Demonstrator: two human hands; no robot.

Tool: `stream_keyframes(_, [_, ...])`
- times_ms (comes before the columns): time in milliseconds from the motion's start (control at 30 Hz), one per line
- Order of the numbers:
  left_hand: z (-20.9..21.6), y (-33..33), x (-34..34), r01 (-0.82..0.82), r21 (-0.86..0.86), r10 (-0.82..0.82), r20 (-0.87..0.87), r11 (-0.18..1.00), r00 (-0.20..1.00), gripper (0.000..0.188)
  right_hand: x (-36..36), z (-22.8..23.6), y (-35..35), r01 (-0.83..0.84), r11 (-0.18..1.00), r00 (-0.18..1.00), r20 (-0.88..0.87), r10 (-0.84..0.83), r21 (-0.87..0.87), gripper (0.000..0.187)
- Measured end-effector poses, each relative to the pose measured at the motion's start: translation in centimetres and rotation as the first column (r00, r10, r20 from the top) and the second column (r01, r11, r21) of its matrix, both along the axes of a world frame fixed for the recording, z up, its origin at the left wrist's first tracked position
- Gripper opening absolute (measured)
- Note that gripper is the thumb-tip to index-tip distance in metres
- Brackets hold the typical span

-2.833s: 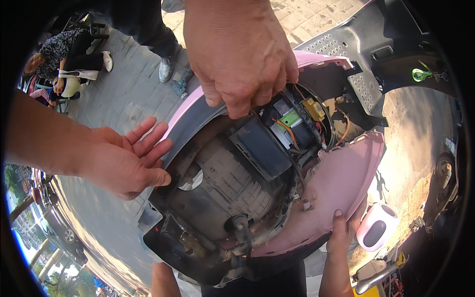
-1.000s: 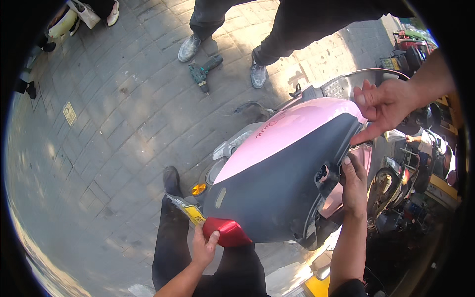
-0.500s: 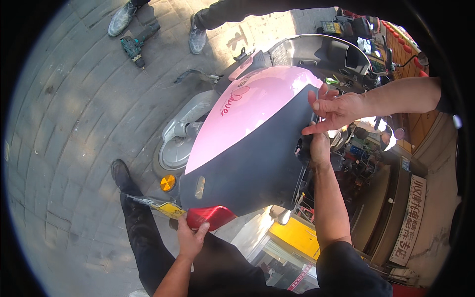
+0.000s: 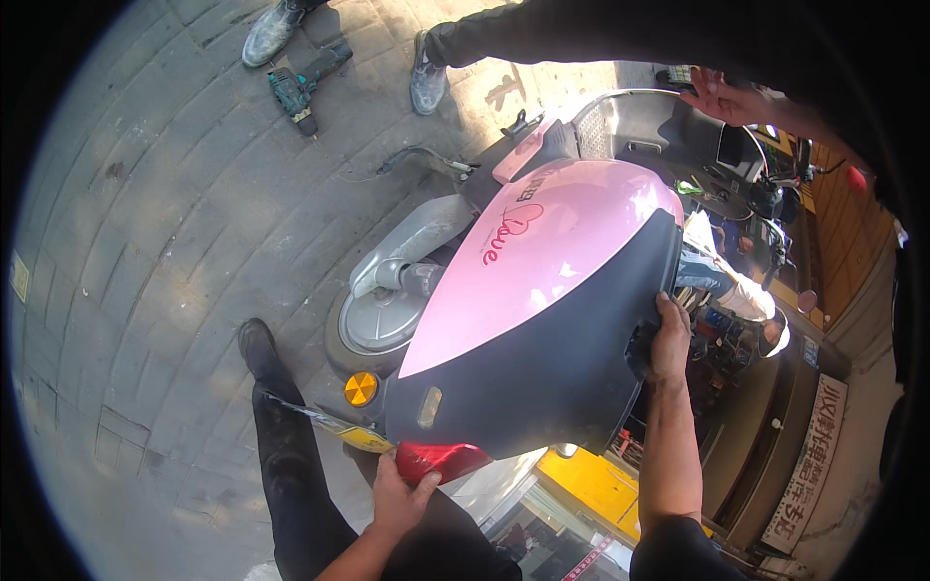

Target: The person assembles the rear body panels of a pink and gray scooter. They align and attach the pink rear cover and tail light housing, then use a cordless drill to fasten screws securing the panels to the frame.

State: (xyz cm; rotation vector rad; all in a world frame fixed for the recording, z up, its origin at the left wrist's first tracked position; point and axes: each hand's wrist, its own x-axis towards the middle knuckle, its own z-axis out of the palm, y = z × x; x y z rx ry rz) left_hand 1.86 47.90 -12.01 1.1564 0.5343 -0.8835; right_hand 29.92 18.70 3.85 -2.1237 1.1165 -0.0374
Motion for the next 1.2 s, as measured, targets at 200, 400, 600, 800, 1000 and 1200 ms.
stream_keyframes(200, [-0.1, 0.7, 0.5, 0.075, 0.016, -0.075, 0.003, 0.997, 0.997, 0.077, -0.6, 0.4, -2.0, -0.034, 0.975, 0.997, -0.070, 0.019, -0.220, 0.027])
stream_keyframes(400, [-0.5, 1.5, 1.3, 0.095, -0.039, -0.097, -0.064, 0.995, 0.993, 0.084, -0.2, 0.4, -0.5, -0.056, 0.975, 0.996, -0.076, 0.040, -0.215, 0.025])
stream_keyframes(600, [-0.6, 1.3, 1.0, 0.055, -0.007, -0.054, 0.022, 0.998, 0.998, 0.075, 0.1, 0.2, 0.4, 0.013, 0.977, 0.994, -0.104, -0.036, -0.211, 0.026])
stream_keyframes(800, [-0.4, 1.3, 0.6, 0.104, 0.011, -0.105, 0.013, 0.994, 0.994, 0.074, 0.1, 0.2, -0.6, 0.026, 0.998, 0.995, -0.091, -0.031, -0.057, 0.027])
stream_keyframes(1000, [0.9, 1.2, 0.9, 0.042, -0.031, -0.043, -0.020, 0.999, 0.999, 0.059, 0.2, 0.3, -0.5, -0.036, 0.999, 0.997, -0.064, 0.038, 0.037, 0.030])
stream_keyframes(1200, [2.5, 1.6, 1.0, 0.109, 0.149, -0.118, 0.051, 0.983, 0.992, 0.055, -3.5, 5.1, -4.1, -0.144, 0.984, 0.988, 0.065, 0.138, 0.102, 0.053])
